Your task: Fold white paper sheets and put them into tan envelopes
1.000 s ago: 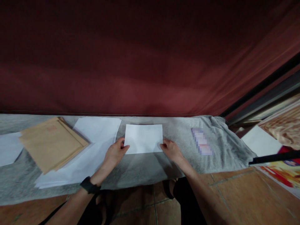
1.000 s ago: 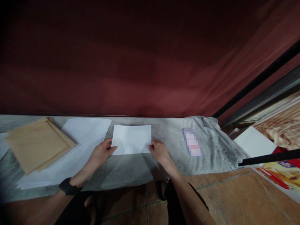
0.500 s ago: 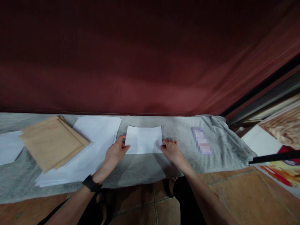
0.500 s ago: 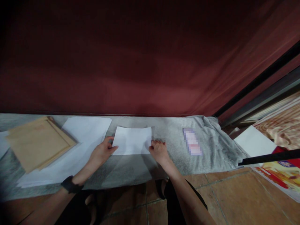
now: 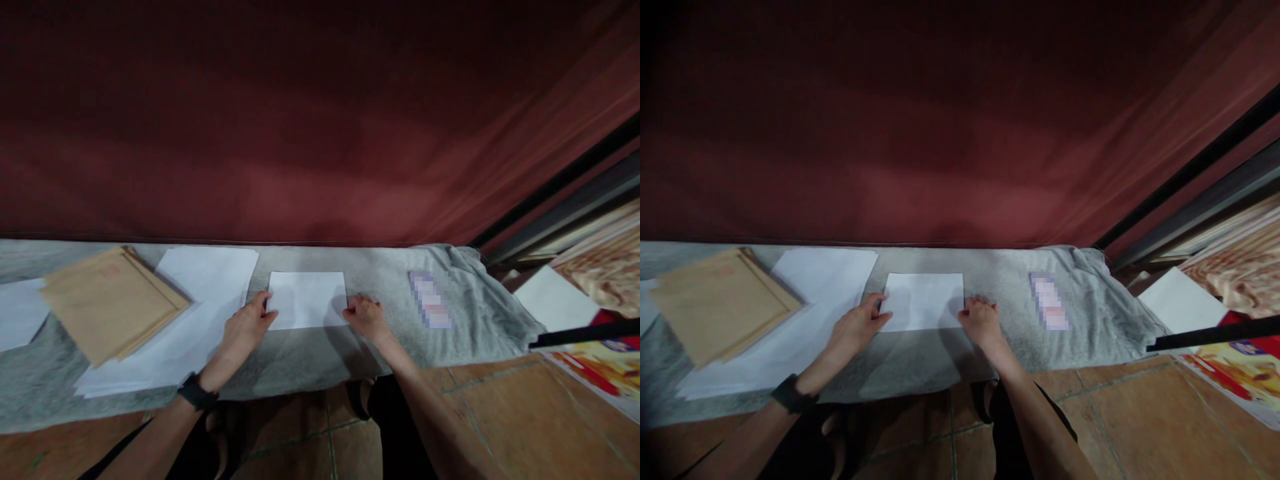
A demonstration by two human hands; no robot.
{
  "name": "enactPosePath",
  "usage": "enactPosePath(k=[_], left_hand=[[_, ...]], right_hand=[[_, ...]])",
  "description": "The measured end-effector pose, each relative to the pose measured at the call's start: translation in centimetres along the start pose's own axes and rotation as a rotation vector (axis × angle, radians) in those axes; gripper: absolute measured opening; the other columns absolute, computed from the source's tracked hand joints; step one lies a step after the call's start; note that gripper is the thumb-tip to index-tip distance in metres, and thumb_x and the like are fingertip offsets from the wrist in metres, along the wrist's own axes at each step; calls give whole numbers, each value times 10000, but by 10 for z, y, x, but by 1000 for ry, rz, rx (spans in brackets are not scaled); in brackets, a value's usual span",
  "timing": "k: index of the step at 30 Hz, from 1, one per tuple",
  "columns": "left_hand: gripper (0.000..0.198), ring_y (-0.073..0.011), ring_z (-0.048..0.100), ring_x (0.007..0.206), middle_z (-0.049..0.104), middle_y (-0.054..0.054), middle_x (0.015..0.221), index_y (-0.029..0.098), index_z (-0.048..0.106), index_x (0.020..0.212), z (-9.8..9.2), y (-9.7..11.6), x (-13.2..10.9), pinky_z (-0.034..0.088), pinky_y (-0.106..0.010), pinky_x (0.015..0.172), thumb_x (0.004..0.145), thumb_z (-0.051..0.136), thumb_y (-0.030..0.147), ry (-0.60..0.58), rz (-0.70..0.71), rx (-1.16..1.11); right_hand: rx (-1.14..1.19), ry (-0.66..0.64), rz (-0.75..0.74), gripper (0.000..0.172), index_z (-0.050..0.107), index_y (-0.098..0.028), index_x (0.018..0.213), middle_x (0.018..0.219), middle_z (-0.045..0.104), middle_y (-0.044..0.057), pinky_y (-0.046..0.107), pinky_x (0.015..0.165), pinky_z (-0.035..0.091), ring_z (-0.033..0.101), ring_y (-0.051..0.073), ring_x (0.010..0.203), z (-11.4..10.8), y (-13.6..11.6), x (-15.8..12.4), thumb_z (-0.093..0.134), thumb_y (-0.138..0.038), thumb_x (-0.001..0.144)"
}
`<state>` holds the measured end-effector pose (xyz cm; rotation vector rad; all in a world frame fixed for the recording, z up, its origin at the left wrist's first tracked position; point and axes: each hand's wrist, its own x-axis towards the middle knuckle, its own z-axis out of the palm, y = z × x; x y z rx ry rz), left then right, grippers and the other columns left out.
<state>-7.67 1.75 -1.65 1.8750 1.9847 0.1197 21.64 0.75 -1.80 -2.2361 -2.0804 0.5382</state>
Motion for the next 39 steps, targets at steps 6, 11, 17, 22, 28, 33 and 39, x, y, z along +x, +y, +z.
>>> enactPosePath(k=[6,11,17,22,28,33,39], left_hand=[[390,-317,645,1190,700,-164,1224,155,648,1277,18,14,-1,492,-443,1038,992,439,319,318,278,44],[552,-319,291,1563,417,-186,1631,103,445,1528,61,38,7,285,-527,1254,1012,368,285,372,495,57],[643,-266,293,1567,416,-175,1636,101,329,1597,89,47,23,254,-534,1274,959,340,173,303,496,89],[625,-275,255,1580,364,-186,1658,67,352,1591,78,47,26,240,-495,1283,979,319,191,293,391,130],[631,-296,271,1572,367,-208,1646,26,374,1574,67,36,26,222,-486,1287,1007,320,298,361,320,118],[652,-300,275,1570,350,-222,1650,-7,358,1571,62,26,25,219,-474,1290,1012,321,327,376,279,126],[668,-327,294,1561,357,-243,1639,-18,362,1566,60,16,25,239,-501,1283,1007,340,348,378,268,133]], right_hand=[[224,253,-145,253,686,-166,1160,1182,724,123,359,1034,472,651,250,1158,7,-16,8,521,-281,1008],[404,310,-412,493,530,-168,1485,1551,533,114,389,1218,380,462,208,1455,44,-63,11,307,-374,1097],[288,273,-444,544,421,-144,1580,1625,449,97,423,1283,277,362,209,1532,68,-89,21,262,-364,1109],[152,289,-359,543,461,-119,1553,1619,449,123,448,1283,255,360,237,1535,64,-80,29,250,-360,1115],[52,337,-355,574,391,-143,1594,1650,379,148,513,1270,257,334,289,1548,65,-64,31,350,-430,1098],[23,362,-284,608,388,-109,1592,1647,372,175,524,1263,264,348,323,1538,65,-52,32,346,-458,1096],[3,399,-239,634,362,-83,1600,1641,377,193,521,1257,266,355,332,1533,64,-38,31,361,-462,1092]])
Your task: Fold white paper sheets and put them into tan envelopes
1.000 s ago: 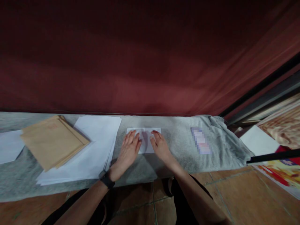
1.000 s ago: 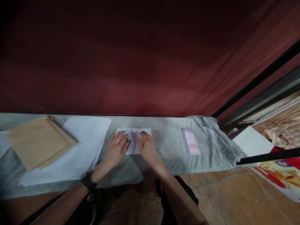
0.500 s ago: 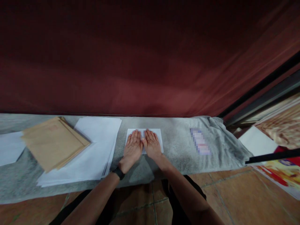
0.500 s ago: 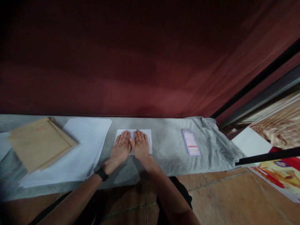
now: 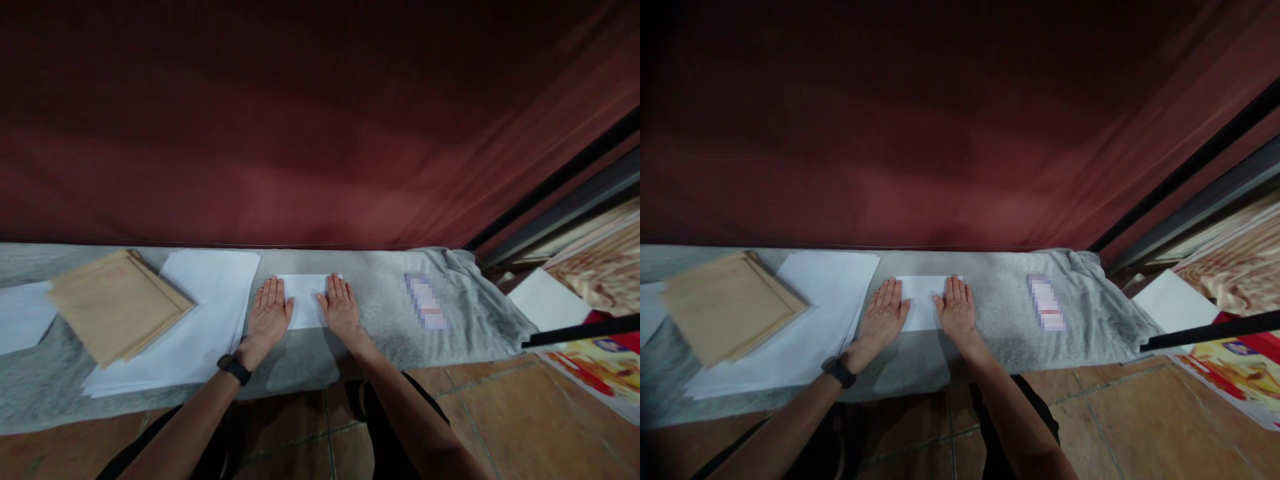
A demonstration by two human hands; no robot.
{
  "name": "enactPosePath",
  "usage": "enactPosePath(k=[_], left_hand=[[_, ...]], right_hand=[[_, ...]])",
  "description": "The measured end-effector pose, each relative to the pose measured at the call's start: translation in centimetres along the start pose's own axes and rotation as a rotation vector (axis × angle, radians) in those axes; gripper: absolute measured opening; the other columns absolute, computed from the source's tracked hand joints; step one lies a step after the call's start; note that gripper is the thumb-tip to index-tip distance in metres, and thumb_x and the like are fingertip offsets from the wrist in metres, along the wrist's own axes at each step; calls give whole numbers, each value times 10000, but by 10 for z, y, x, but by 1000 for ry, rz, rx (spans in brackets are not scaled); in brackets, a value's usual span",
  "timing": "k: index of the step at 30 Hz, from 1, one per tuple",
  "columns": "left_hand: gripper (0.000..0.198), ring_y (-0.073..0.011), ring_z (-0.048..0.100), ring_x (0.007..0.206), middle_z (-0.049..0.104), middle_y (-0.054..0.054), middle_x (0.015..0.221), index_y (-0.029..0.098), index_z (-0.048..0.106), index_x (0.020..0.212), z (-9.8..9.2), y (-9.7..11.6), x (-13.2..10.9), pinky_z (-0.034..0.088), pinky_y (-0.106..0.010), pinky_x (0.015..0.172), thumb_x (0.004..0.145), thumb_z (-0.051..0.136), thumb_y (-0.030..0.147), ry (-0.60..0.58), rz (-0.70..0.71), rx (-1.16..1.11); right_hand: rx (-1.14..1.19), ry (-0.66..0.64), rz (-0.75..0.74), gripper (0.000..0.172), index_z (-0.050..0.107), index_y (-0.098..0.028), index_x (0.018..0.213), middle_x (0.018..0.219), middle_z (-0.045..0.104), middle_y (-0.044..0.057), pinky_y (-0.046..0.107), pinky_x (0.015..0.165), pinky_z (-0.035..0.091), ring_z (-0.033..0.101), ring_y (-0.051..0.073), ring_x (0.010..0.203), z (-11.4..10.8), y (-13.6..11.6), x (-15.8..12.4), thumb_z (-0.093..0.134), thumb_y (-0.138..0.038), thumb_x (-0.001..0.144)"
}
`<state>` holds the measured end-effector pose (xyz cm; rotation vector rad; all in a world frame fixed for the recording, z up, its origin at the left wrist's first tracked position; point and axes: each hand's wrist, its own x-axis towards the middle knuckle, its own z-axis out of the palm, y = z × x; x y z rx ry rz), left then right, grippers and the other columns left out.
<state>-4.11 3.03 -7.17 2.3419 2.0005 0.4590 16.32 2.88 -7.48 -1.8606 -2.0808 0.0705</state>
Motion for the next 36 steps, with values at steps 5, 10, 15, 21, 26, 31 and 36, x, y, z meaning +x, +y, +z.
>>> enactPosePath(k=[5,10,15,21,26,31,36], left_hand=[[666,-320,301,1559,364,-219,1645,8,366,1573,-1,-3,-1,242,-487,1283,1007,337,357,7,-4,1],[674,-336,311,1554,378,-233,1636,-11,390,1555,2,-5,0,262,-512,1268,1001,329,368,18,-15,27],[674,-353,324,1546,398,-267,1612,-47,399,1536,1,4,-5,262,-557,1260,1007,278,352,87,21,42],[615,-304,366,1532,444,-223,1601,-8,445,1522,2,26,-13,323,-496,1249,999,256,255,20,200,49],[607,-288,412,1508,486,-214,1573,14,479,1505,15,16,-14,364,-489,1224,983,272,242,38,197,85],[625,-313,393,1516,452,-239,1586,-14,464,1509,16,13,-16,334,-507,1235,980,270,256,57,194,78],[661,-367,413,1497,439,-282,1579,-45,474,1490,10,10,-12,334,-552,1222,1009,258,352,78,201,59]], right_hand=[[-45,-10,63,666,354,-46,1596,1635,372,213,535,1251,271,357,345,1528,-2,9,-2,386,-467,1081],[-87,-6,168,637,395,-6,1565,1628,365,237,556,1258,247,360,361,1525,-13,10,-3,426,-399,1065],[53,3,53,579,405,-49,1571,1663,328,170,482,1272,267,335,299,1547,-21,-14,-6,376,-361,1084],[217,-19,-86,544,443,-91,1557,1638,409,126,417,1270,302,359,239,1538,-13,-43,-13,327,-375,1108],[156,-9,-112,512,508,-123,1513,1593,480,133,440,1246,340,427,237,1499,-5,-46,-14,368,-401,1106],[59,19,-139,562,474,-147,1542,1632,422,125,452,1257,310,415,262,1506,0,-41,-16,398,-473,1091],[1,34,-113,598,412,-154,1578,1646,396,127,455,1251,311,395,260,1516,-1,-26,-14,412,-491,1084]])
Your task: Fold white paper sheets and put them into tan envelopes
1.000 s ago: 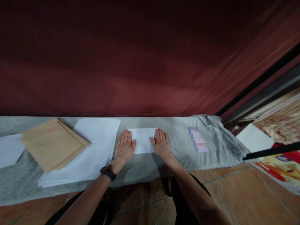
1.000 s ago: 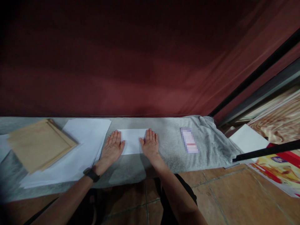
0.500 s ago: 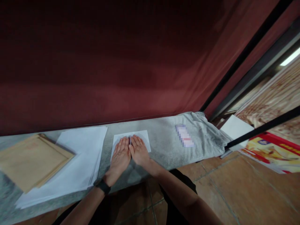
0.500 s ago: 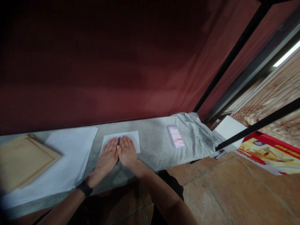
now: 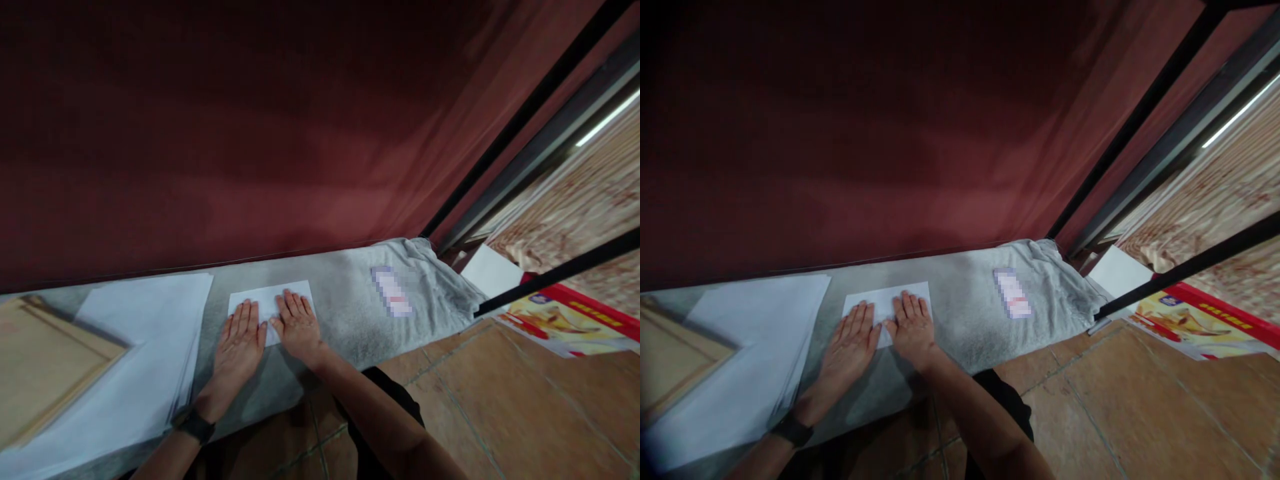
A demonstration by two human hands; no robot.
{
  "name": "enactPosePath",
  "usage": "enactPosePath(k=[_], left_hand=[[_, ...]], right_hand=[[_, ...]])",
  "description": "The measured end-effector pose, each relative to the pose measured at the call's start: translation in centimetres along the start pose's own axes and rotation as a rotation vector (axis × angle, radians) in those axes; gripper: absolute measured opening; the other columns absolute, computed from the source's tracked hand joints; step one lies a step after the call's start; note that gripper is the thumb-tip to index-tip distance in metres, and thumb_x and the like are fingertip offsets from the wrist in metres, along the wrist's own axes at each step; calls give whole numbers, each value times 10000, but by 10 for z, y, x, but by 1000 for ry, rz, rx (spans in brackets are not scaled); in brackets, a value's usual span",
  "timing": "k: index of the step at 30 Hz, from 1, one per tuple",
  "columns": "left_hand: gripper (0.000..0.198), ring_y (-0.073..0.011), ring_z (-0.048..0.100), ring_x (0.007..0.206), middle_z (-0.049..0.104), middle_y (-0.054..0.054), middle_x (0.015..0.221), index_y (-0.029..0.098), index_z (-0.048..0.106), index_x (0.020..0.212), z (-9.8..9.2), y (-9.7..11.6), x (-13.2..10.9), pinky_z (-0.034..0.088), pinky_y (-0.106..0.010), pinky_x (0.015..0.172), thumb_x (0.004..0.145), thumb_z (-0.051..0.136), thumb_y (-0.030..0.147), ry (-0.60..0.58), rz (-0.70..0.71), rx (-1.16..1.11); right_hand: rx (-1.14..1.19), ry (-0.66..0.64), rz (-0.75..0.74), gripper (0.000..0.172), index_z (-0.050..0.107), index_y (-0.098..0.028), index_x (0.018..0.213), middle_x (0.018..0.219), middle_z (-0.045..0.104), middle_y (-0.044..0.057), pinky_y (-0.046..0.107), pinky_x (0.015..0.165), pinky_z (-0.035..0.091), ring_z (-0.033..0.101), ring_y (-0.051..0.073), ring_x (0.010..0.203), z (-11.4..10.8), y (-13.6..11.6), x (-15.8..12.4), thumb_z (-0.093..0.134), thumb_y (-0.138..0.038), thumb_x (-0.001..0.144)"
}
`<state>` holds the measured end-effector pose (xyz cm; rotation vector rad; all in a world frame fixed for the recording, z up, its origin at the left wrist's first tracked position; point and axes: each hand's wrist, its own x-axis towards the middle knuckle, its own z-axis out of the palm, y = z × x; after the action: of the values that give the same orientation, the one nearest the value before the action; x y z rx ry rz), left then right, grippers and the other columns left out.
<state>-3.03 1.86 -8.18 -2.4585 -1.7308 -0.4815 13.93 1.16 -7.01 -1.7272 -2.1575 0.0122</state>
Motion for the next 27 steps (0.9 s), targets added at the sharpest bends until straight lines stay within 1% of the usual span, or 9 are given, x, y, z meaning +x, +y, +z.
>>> enactPosePath(k=[3,5,9,12,15,17,21,24,27], left_hand=[[716,-398,417,1488,437,-304,1572,-58,457,1496,-1,-10,-1,344,-572,1210,1025,227,429,30,-3,-7],[746,-406,395,1499,429,-313,1574,-55,438,1507,-1,-16,-3,346,-581,1205,1030,207,470,55,3,-19],[753,-410,346,1524,423,-312,1580,-26,401,1536,-3,-26,-7,322,-614,1211,1032,199,496,93,20,-46],[747,-418,344,1523,452,-321,1557,-26,394,1537,-5,-28,-4,312,-636,1211,1032,204,491,115,17,-54],[718,-399,355,1523,477,-307,1546,-11,393,1543,-4,-22,3,309,-629,1215,1036,207,462,130,42,-59],[689,-377,370,1521,481,-277,1557,12,387,1555,0,-13,9,307,-608,1224,1035,221,433,128,76,-69],[641,-341,349,1537,477,-231,1578,32,393,1563,15,3,13,309,-571,1231,1005,236,306,110,147,-87],[656,-333,310,1556,464,-235,1586,20,404,1558,24,6,12,327,-561,1222,956,239,220,95,168,-95],[678,-332,297,1562,441,-235,1602,34,407,1561,25,3,13,321,-574,1222,923,276,220,72,158,-96]], right_hand=[[-15,-12,35,610,402,-143,1584,1651,381,128,456,1254,306,395,268,1516,-3,9,1,396,-495,1086],[-12,-27,45,620,400,-143,1586,1656,369,121,458,1259,298,395,272,1516,-5,14,1,376,-510,1087],[5,-57,93,620,405,-144,1583,1649,376,116,475,1260,296,397,276,1516,-11,24,3,378,-511,1084],[10,-76,174,613,414,-102,1572,1640,384,139,505,1264,288,389,295,1519,-18,30,7,385,-474,1086],[27,-63,224,620,397,-63,1573,1641,378,159,508,1270,279,372,300,1528,-25,29,11,336,-458,1099],[60,-48,188,620,382,-80,1584,1651,369,148,484,1269,292,366,285,1533,-27,22,13,315,-465,1103],[155,-35,25,585,397,-129,1584,1654,391,104,442,1264,320,392,257,1520,-23,1,14,338,-455,1102],[172,-43,-13,582,417,-141,1573,1619,455,92,448,1264,329,414,241,1506,-15,-10,13,329,-472,1102],[129,-43,-10,599,433,-135,1562,1612,463,101,460,1262,334,421,246,1501,-8,-10,13,353,-497,1092]])
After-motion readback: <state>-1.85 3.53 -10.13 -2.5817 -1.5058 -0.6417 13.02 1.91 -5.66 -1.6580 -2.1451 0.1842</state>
